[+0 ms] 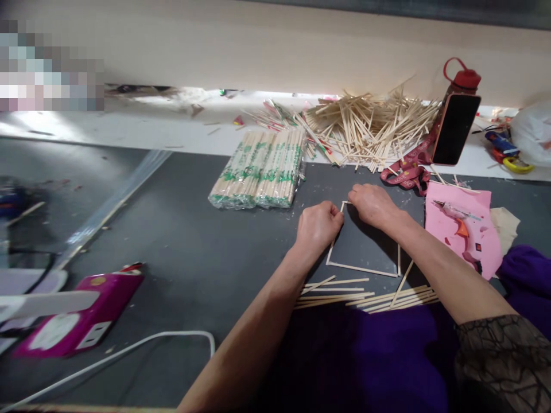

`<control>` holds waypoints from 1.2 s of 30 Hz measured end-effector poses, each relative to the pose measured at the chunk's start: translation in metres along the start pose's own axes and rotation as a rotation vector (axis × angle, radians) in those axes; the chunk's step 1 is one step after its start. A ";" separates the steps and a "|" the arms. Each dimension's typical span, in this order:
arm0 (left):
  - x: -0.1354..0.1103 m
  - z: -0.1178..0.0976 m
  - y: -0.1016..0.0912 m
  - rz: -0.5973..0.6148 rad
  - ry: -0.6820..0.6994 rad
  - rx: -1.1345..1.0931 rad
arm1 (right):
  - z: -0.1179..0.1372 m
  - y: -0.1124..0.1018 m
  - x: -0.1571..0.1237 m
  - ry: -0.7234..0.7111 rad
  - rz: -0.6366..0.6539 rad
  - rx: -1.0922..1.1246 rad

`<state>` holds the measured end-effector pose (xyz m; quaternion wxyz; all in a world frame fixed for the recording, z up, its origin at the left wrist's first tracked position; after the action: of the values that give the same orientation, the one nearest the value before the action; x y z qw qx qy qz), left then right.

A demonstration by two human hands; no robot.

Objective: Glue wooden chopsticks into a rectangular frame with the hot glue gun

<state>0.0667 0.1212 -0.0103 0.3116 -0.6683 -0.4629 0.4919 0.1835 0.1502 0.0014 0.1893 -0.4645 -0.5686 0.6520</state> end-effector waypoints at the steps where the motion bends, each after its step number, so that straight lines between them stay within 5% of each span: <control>1: 0.000 0.000 0.000 -0.003 -0.003 0.001 | 0.000 0.000 0.000 0.004 0.001 -0.001; 14: 0.006 0.011 0.001 -0.014 0.039 -0.146 | -0.002 -0.011 -0.015 0.024 -0.040 0.033; 23: 0.008 0.002 -0.012 -0.172 0.245 -0.203 | -0.032 -0.025 -0.099 0.267 -0.354 0.282; 29: 0.015 -0.009 -0.006 -0.125 0.242 -0.146 | -0.043 0.013 -0.117 0.517 -0.119 0.256; 36: 0.018 0.000 -0.002 -0.162 0.261 -0.250 | -0.039 0.029 -0.101 0.528 0.000 0.198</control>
<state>0.0673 0.1383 -0.0148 0.3220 -0.7203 -0.5286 0.3131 0.2736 0.0856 0.0171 0.3754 -0.5976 -0.4331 0.5606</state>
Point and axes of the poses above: each hand's wrist, its own x-axis towards the middle knuckle, its own y-axis out of the palm, z = x × y, the point moved 5 cm from there along x, towards the middle knuckle, and after that the axes turned 15 degrees about z, right-handed, at the moved point
